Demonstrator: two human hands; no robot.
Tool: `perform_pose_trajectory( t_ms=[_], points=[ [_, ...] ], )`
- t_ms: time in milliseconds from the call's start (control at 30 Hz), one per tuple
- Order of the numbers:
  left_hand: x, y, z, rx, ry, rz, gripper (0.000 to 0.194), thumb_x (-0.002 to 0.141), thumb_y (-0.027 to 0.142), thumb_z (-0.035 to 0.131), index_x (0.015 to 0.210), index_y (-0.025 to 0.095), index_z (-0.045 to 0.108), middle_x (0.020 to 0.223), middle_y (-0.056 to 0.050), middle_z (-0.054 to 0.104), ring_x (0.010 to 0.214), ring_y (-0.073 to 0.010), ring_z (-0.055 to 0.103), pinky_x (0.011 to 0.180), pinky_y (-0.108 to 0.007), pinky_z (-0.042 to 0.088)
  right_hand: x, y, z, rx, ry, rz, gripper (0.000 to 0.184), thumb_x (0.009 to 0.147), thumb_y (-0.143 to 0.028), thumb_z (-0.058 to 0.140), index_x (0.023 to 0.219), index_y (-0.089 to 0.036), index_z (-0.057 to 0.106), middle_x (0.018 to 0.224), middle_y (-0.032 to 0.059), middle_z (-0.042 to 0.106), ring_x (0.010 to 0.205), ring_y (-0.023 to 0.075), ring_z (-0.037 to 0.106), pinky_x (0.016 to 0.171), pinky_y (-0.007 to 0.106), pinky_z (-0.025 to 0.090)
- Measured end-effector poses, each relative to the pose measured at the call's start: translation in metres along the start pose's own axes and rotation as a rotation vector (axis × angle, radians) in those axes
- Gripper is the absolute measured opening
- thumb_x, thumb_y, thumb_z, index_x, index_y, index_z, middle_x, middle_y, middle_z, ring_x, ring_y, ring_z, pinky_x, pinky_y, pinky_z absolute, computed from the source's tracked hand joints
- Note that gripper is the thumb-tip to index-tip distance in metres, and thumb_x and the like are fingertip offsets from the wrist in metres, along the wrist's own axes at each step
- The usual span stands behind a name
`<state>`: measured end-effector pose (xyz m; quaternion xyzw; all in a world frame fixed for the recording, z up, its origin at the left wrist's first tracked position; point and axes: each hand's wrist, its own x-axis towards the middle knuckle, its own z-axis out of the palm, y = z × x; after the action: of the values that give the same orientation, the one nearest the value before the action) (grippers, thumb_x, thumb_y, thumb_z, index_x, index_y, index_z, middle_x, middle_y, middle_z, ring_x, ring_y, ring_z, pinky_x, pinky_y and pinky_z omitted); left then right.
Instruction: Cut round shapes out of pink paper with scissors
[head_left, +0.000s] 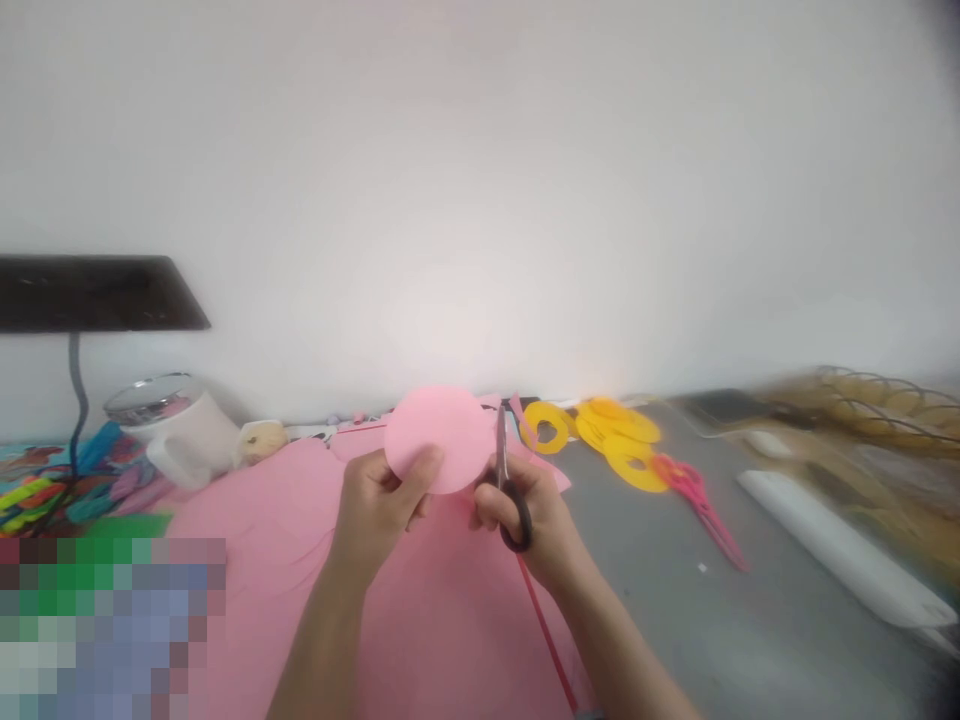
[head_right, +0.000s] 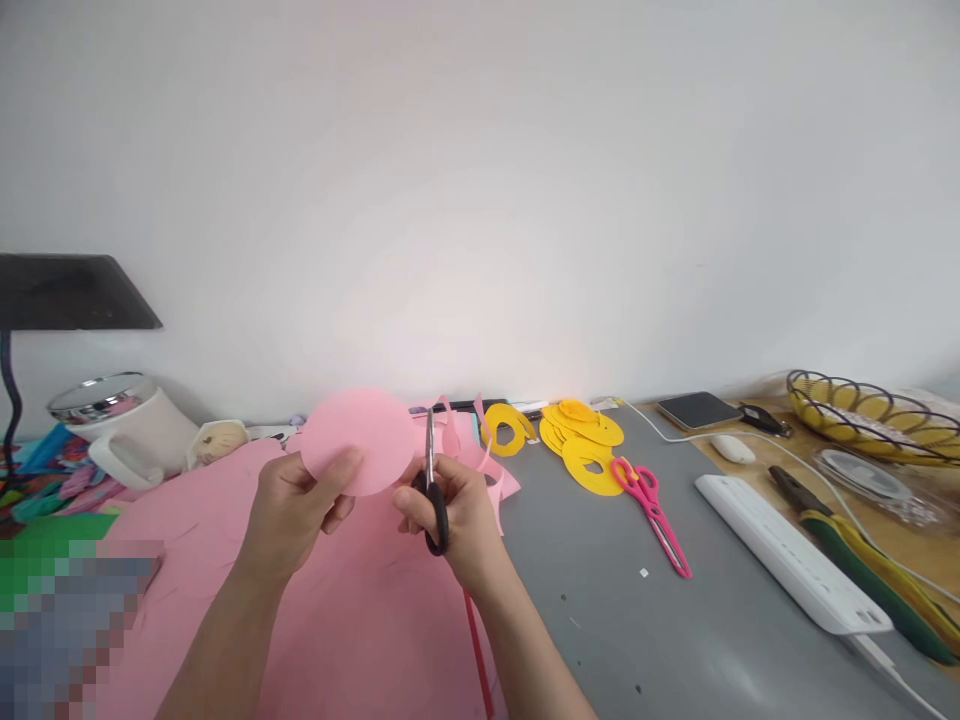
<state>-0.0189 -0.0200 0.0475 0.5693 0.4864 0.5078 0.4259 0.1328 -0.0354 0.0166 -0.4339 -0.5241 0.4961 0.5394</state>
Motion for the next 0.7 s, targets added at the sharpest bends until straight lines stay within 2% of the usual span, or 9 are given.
perform_pose_trajectory(
  t_ms=[133,233,367,467,600,700],
  points=[
    [0.0007,-0.0004,0.0005,-0.026,0.009,-0.022,0.043,0.073,0.036,0.067,0.042,0.019,0.042,0.04,0.004,0.042,0.037,-0.0066,0.034,0.038,-0.023,0.026,0.0005,-0.0007,-0.0011,0.011,0.064,-0.052,0.011,0.071,-0.024,0.065,0.064,-0.02,0.057,0.064,-0.0009,0.058,0.063,0.0155,0.055,0.058,0.027,0.047],
    [0.0022,-0.003,0.0009,-0.02,-0.005,-0.016,0.041,0.074,0.036,0.066,0.044,0.018,0.044,0.04,0.004,0.042,0.038,-0.0068,0.036,0.04,-0.023,0.028,0.0,-0.0019,-0.0001,-0.01,0.1,-0.055,0.013,0.071,-0.029,0.069,0.07,-0.02,0.059,0.064,-0.002,0.054,0.061,0.0144,0.05,0.055,0.026,0.042],
    [0.0049,-0.0074,0.0009,0.026,-0.127,-0.027,0.044,0.075,0.039,0.064,0.044,0.018,0.041,0.04,0.004,0.039,0.04,-0.0067,0.033,0.041,-0.023,0.028,-0.001,-0.0033,0.0022,-0.002,0.249,-0.04,0.02,0.067,-0.031,0.075,0.076,-0.021,0.061,0.066,-0.0028,0.053,0.06,0.0133,0.047,0.055,0.026,0.04],
    [0.0053,-0.0089,0.0013,0.086,-0.174,-0.056,0.046,0.076,0.042,0.062,0.043,0.018,0.04,0.04,0.004,0.039,0.041,-0.0074,0.034,0.042,-0.023,0.028,-0.0014,-0.004,0.0019,0.027,0.365,-0.027,0.021,0.067,-0.029,0.075,0.082,-0.021,0.062,0.068,-0.0028,0.053,0.06,0.0125,0.045,0.054,0.025,0.039],
    [0.003,-0.0081,0.0015,0.167,-0.263,-0.147,0.042,0.076,0.041,0.062,0.046,0.018,0.045,0.042,0.002,0.043,0.043,-0.0094,0.04,0.044,-0.024,0.033,-0.0017,-0.0044,0.0003,-0.002,0.439,-0.033,0.021,0.07,-0.03,0.071,0.087,-0.022,0.062,0.066,-0.0028,0.052,0.057,0.0123,0.043,0.052,0.024,0.037],
    [0.0016,-0.0083,0.001,0.177,-0.349,-0.163,0.034,0.08,0.039,0.059,0.054,0.017,0.053,0.044,0.003,0.046,0.044,-0.0097,0.042,0.046,-0.024,0.036,-0.002,-0.0037,0.0004,-0.02,0.437,-0.042,0.02,0.072,-0.033,0.069,0.087,-0.021,0.061,0.065,-0.0032,0.049,0.055,0.0118,0.04,0.049,0.024,0.036]
  ],
)
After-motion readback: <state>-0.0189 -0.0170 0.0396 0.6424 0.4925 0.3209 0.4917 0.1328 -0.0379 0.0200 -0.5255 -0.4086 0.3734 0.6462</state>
